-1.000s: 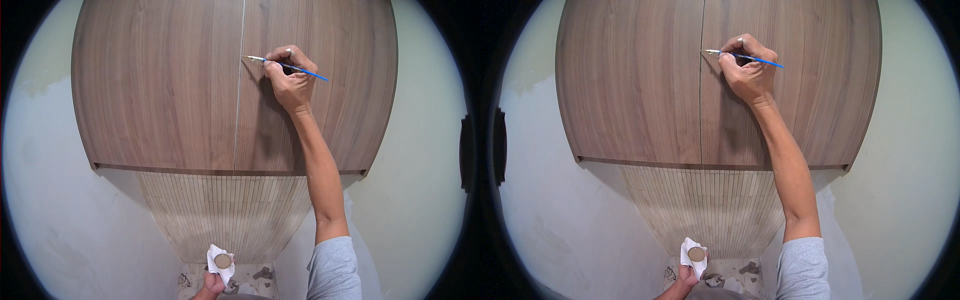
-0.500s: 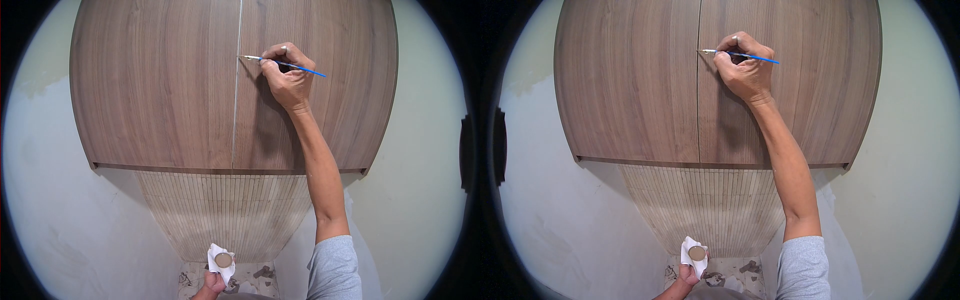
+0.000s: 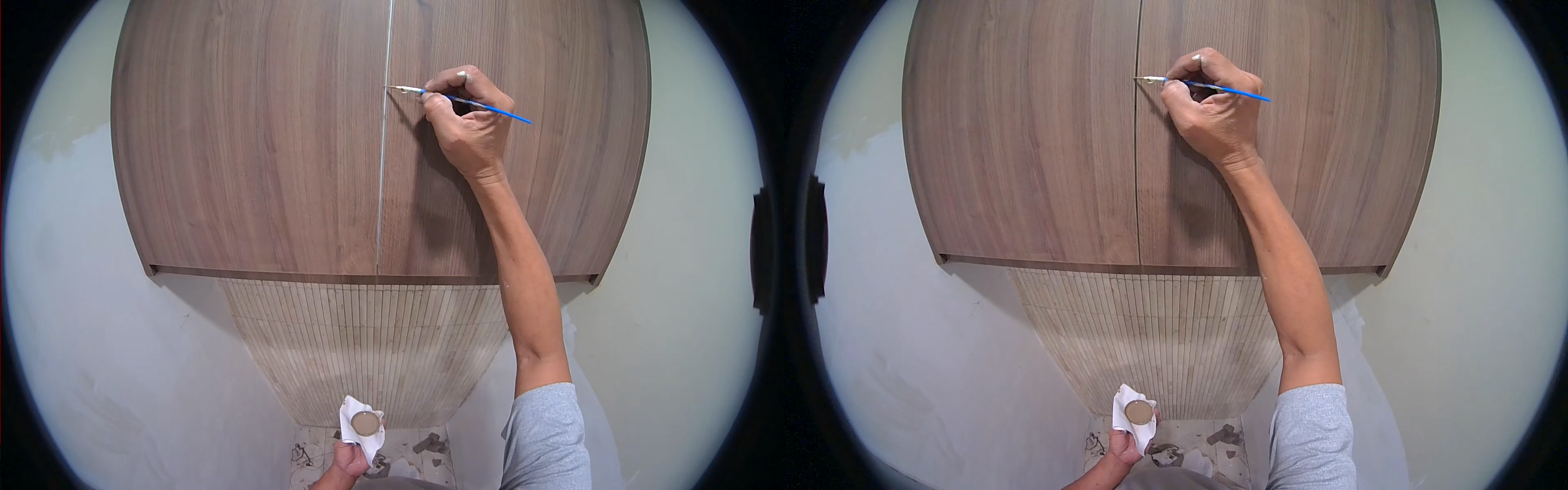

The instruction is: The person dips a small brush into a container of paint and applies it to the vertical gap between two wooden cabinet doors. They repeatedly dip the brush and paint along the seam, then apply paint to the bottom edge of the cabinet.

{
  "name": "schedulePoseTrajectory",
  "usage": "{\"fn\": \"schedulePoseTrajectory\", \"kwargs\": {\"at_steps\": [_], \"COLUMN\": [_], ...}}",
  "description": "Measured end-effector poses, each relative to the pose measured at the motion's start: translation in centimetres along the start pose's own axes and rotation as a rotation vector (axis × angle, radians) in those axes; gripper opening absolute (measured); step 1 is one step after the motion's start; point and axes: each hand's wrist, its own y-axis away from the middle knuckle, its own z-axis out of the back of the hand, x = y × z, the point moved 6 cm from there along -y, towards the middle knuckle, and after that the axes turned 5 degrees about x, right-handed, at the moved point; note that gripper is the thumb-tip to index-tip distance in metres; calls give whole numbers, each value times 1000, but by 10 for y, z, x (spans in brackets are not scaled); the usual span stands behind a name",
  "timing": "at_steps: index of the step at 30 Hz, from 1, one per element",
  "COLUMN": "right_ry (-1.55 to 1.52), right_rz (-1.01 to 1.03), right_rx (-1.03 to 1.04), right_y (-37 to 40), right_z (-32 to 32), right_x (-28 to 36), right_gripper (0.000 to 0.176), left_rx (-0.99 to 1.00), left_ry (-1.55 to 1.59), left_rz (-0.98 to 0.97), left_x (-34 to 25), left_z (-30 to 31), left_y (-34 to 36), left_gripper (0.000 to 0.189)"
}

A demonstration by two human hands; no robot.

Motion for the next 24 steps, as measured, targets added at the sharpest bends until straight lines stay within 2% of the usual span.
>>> {"fn": "schedulePoseTrajectory", "kwargs": {"at_steps": [4,9,18,24], "right_ry": [-1,-24,-61,-4], "right_rz": [32,34,11,22], "right_rx": [-63,-27,-79,-13], "right_y": [4,2,3,3], "right_z": [19,18,17,13], "right_x": [1,-1,2,2], "right_gripper": [5,4,4,3], "left_rx": [1,-16,-37,-58], "left_ry": [-17,19,53,55], "left_rz": [1,-23,28,30], "left_x": [9,7,8,8], "left_z": [14,13,25,23], "left_y": [-8,-6,-12,-11], "left_gripper": [42,43,47,46]}}
